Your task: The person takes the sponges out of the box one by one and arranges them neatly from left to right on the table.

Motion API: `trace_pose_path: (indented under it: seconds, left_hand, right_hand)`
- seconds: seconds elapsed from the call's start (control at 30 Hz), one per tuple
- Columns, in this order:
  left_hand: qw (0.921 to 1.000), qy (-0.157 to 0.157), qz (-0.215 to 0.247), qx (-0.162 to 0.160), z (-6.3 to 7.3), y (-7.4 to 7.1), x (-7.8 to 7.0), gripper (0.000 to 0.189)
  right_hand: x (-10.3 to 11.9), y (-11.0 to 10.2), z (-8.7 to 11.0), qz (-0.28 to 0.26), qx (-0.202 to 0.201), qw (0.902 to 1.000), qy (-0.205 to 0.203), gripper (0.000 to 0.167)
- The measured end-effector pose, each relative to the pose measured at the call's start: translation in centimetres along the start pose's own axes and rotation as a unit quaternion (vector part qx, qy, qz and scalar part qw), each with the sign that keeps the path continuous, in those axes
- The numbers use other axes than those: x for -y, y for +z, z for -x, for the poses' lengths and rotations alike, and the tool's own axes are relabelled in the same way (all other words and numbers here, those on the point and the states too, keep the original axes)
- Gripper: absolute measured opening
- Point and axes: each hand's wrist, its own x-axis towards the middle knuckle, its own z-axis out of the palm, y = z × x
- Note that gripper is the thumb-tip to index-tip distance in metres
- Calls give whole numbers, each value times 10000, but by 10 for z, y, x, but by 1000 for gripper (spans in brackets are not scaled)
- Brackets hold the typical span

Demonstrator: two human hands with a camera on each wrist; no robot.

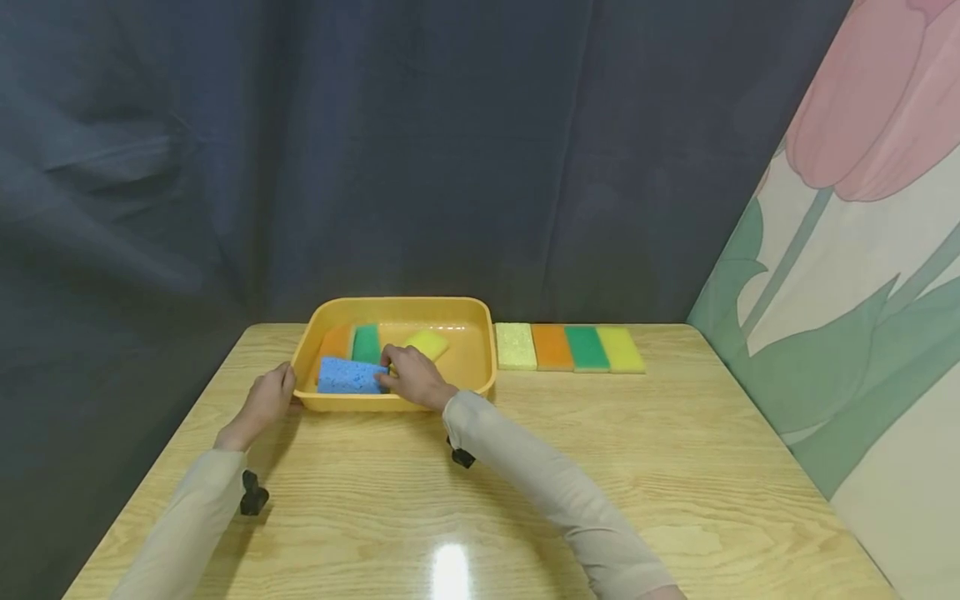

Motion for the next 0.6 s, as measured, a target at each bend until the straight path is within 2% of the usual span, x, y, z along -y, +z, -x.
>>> trace_pose_path:
  seconds: [0.27, 0.47, 0.6]
  left_hand:
    - [9997, 32, 214, 88, 3, -1, 1, 33]
    - [9997, 166, -162, -95, 2, -3, 4, 32]
    - [9996, 153, -217, -59, 3, -2, 5, 34]
  right_hand:
    - [0, 6, 1, -421, 17, 9991, -85, 17]
    - [3, 4, 0, -569, -50, 9983, -118, 11]
    - [4, 5, -1, -416, -7, 9990, -169, 30]
